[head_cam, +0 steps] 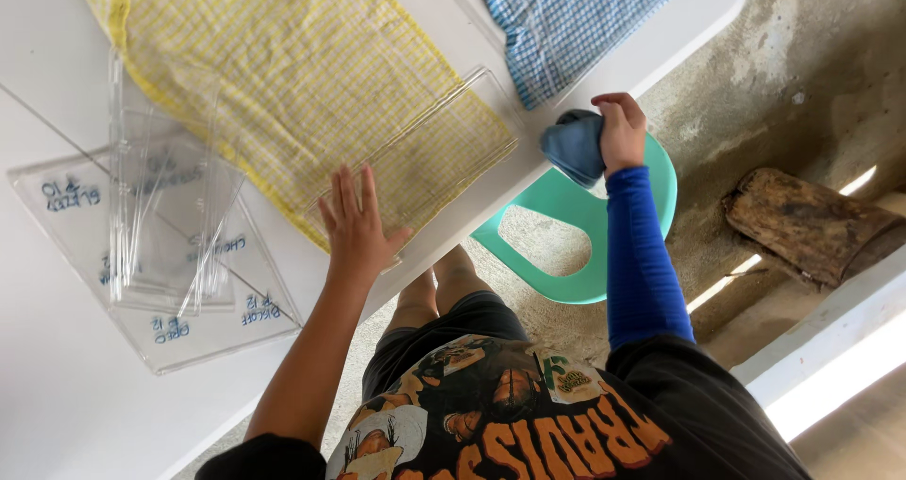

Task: The person wipes clear acrylic trays with a blue cloth, then assembles them into a multi-tiered display stand by inserting side pieces and stacking the trays on a white table.

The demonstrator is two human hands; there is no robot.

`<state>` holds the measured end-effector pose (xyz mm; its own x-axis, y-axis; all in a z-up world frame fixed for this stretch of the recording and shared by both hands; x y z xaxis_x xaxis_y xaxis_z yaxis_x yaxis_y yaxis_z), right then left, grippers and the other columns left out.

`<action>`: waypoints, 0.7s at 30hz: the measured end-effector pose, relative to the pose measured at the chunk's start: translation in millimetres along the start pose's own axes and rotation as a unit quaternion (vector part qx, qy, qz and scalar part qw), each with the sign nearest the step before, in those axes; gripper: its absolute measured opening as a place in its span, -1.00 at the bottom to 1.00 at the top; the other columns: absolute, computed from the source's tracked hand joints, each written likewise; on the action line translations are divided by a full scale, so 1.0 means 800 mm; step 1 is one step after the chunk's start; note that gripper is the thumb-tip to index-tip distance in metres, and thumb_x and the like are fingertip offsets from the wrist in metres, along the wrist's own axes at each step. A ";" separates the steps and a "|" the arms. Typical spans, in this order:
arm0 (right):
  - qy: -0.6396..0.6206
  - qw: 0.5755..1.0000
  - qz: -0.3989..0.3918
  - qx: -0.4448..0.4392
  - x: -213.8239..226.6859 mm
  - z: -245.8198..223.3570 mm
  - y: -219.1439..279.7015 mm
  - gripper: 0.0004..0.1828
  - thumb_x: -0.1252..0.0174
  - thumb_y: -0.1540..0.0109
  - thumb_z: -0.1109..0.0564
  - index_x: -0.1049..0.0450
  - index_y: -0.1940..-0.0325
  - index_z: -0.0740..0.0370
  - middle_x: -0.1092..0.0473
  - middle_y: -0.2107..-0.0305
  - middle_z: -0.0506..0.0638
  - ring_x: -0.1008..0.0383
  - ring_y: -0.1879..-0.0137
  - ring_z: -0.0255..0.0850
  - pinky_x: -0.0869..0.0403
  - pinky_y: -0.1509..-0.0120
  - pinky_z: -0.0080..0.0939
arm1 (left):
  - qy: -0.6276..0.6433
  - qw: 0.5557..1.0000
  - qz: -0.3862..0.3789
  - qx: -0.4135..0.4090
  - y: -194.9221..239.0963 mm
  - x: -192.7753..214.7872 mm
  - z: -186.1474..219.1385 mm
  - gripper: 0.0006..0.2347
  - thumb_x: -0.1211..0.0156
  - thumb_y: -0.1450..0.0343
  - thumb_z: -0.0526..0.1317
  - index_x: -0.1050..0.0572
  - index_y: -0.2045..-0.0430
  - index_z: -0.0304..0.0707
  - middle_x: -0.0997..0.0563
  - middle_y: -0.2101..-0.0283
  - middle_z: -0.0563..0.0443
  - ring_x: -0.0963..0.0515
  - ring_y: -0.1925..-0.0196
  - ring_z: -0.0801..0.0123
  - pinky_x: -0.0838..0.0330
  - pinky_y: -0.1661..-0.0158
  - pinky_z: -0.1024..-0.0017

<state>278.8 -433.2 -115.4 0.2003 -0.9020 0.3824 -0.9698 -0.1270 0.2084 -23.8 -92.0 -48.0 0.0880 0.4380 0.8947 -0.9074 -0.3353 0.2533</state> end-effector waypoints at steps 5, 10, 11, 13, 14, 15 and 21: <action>0.256 0.966 0.000 -0.046 -0.028 0.009 -0.037 -0.59 -0.27 -0.24 -0.13 -0.62 0.33 0.31 -0.52 0.51 0.18 -0.56 0.35 -0.05 -0.51 0.13 -0.10 | -0.028 0.998 -0.054 -0.026 -0.037 -0.002 0.019 0.12 -0.56 -0.10 0.11 0.16 -0.48 -0.15 -0.06 -0.41 -0.51 -0.09 -0.45 -0.36 -0.06 -0.23 -0.47; 0.268 0.958 -0.047 -0.090 -0.047 0.002 -0.044 -0.55 -0.37 -0.12 -0.19 -0.63 0.43 0.30 -0.54 0.54 0.18 -0.58 0.40 -0.04 -0.54 0.13 -0.12 | -0.060 0.996 -0.006 -0.069 -0.036 0.012 0.026 0.06 -0.54 -0.10 0.10 0.04 -0.47 -0.19 -0.20 -0.34 -0.50 -0.26 -0.35 -0.32 -0.13 -0.19 -0.46; 0.256 0.961 -0.054 -0.090 -0.048 -0.001 -0.046 -0.60 -0.36 -0.10 -0.15 -0.65 0.41 0.28 -0.55 0.54 0.16 -0.59 0.40 -0.06 -0.55 0.14 -0.12 | -0.053 0.997 -0.002 -0.063 -0.037 0.015 0.025 0.06 -0.54 -0.09 0.10 0.03 -0.46 -0.19 -0.21 -0.34 -0.50 -0.26 -0.35 -0.32 -0.13 -0.19 -0.44; 0.241 0.965 -0.050 -0.091 -0.046 -0.005 -0.048 -0.65 -0.34 -0.09 -0.10 -0.66 0.40 0.27 -0.55 0.54 0.14 -0.58 0.42 -0.10 -0.55 0.17 -0.15 | -0.040 0.998 0.006 -0.052 -0.043 0.025 0.018 0.06 -0.54 -0.07 0.11 0.01 -0.45 -0.19 -0.22 -0.33 -0.50 -0.26 -0.36 -0.31 -0.13 -0.19 -0.41; 0.237 0.966 -0.038 -0.091 -0.044 -0.006 -0.045 -0.66 -0.34 -0.09 -0.08 -0.65 0.40 0.29 -0.55 0.55 0.14 -0.57 0.43 -0.12 -0.55 0.18 -0.16 | -0.036 0.998 0.017 -0.051 -0.049 0.031 0.012 0.06 -0.54 -0.08 0.11 0.02 -0.46 -0.18 -0.22 -0.33 -0.50 -0.26 -0.37 -0.31 -0.13 -0.22 -0.38; 0.234 0.967 -0.030 -0.091 -0.044 -0.005 -0.043 -0.68 -0.33 -0.09 -0.05 -0.65 0.40 0.30 -0.54 0.56 0.14 -0.56 0.44 -0.14 -0.55 0.19 -0.17 | -0.033 0.998 0.029 -0.047 -0.054 0.039 0.004 0.07 -0.54 -0.09 0.12 0.03 -0.46 -0.18 -0.22 -0.33 -0.51 -0.27 -0.37 -0.30 -0.14 -0.25 -0.35; 0.030 0.984 -0.055 -0.166 -0.033 0.008 -0.034 -0.78 -0.28 -0.15 0.08 -0.62 0.38 0.34 -0.49 0.56 -0.02 -0.42 0.46 -0.37 -0.44 0.32 -0.36 | -0.058 0.996 0.046 0.052 -0.116 0.073 -0.053 0.09 -0.54 -0.18 0.13 0.14 -0.50 -0.22 -0.17 -0.38 -0.56 -0.18 -0.42 -0.35 -0.09 -0.32 -0.30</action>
<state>298.9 -408.2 -136.7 0.3184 -0.8630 0.3922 -0.8454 -0.0712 0.5294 48.3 0.3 -35.3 0.0591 0.3041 0.9508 -0.8674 -0.4558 0.1997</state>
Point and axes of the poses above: each hand's wrist, its own y-axis away from the middle knuckle, its own x-axis out of the back of the hand, z = x × y, the point moved 3 cm from there along -y, towards the middle knuckle
